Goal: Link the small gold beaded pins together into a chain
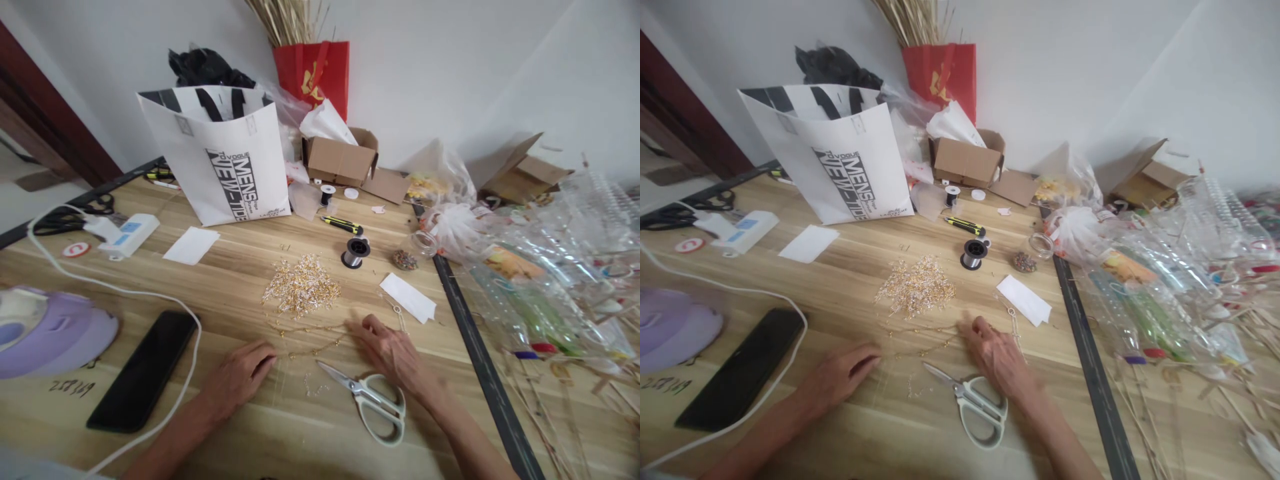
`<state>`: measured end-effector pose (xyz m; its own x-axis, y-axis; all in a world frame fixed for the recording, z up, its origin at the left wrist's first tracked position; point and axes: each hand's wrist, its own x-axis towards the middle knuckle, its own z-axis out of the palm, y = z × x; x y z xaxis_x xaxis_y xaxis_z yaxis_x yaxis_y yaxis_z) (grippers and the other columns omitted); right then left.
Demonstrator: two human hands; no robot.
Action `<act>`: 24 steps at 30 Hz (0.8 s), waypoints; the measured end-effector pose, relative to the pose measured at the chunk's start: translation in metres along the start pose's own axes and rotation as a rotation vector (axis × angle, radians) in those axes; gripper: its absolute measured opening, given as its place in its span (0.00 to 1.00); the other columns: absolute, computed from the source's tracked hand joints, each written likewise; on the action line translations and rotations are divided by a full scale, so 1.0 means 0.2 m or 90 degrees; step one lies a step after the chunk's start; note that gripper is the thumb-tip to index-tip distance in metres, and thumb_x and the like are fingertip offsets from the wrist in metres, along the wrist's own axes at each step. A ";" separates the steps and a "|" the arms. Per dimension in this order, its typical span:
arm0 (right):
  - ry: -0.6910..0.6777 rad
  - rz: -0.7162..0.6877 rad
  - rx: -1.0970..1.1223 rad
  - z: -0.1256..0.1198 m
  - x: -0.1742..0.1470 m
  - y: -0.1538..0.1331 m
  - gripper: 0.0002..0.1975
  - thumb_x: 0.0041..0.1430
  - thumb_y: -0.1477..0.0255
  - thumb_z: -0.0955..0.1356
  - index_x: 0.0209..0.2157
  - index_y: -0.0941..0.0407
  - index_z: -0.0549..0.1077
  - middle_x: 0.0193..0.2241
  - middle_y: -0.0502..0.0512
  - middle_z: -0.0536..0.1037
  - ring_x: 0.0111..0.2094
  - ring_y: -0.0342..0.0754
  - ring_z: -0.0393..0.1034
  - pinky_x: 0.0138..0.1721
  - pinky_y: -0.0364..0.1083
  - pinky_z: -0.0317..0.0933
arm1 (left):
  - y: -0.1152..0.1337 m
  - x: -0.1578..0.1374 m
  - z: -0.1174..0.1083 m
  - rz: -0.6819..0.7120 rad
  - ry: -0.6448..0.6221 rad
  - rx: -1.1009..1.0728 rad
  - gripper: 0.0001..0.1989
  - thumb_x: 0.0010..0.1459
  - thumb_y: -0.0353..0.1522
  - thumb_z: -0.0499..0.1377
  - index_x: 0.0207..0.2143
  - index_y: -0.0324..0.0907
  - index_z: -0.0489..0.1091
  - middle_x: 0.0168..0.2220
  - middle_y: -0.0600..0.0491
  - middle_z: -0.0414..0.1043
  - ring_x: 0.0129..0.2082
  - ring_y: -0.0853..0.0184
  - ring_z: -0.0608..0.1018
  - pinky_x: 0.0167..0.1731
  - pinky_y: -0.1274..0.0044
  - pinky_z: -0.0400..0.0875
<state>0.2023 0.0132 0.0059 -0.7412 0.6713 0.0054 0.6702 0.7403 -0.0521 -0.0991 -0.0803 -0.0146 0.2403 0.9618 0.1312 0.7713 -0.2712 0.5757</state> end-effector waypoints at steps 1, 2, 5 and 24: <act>-0.002 -0.008 -0.006 0.01 0.00 -0.02 0.21 0.59 0.80 0.58 0.54 0.54 0.59 0.36 0.55 0.68 0.25 0.42 0.66 0.21 0.39 0.53 | 0.00 0.00 0.00 -0.001 0.002 0.003 0.10 0.60 0.31 0.49 0.31 0.43 0.70 0.29 0.55 0.73 0.29 0.70 0.75 0.31 0.81 0.67; -0.004 -0.010 -0.011 0.02 -0.01 -0.03 0.23 0.59 0.81 0.58 0.55 0.54 0.57 0.36 0.55 0.68 0.26 0.42 0.66 0.21 0.39 0.53 | 0.00 0.00 -0.01 -0.002 0.002 0.005 0.10 0.60 0.31 0.49 0.31 0.42 0.70 0.29 0.55 0.73 0.29 0.70 0.75 0.31 0.81 0.67; -0.016 0.002 -0.014 0.03 -0.02 -0.05 0.24 0.58 0.82 0.58 0.56 0.56 0.55 0.35 0.56 0.68 0.25 0.42 0.66 0.20 0.39 0.54 | -0.01 -0.01 -0.01 -0.007 -0.003 0.006 0.10 0.59 0.30 0.49 0.31 0.42 0.69 0.29 0.55 0.72 0.30 0.70 0.75 0.32 0.81 0.67; -0.018 0.031 0.045 0.03 -0.08 -0.07 0.12 0.63 0.75 0.56 0.44 0.56 0.66 0.36 0.57 0.70 0.27 0.44 0.69 0.24 0.41 0.59 | -0.01 0.02 -0.04 -0.118 0.027 0.130 0.07 0.54 0.26 0.52 0.27 0.41 0.68 0.29 0.54 0.68 0.30 0.68 0.71 0.31 0.78 0.65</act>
<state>0.2039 -0.0073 0.0006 -0.7087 0.7050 -0.0264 0.7023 0.7014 -0.1219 -0.1039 -0.0752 -0.0086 0.0621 0.9953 0.0748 0.9035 -0.0879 0.4196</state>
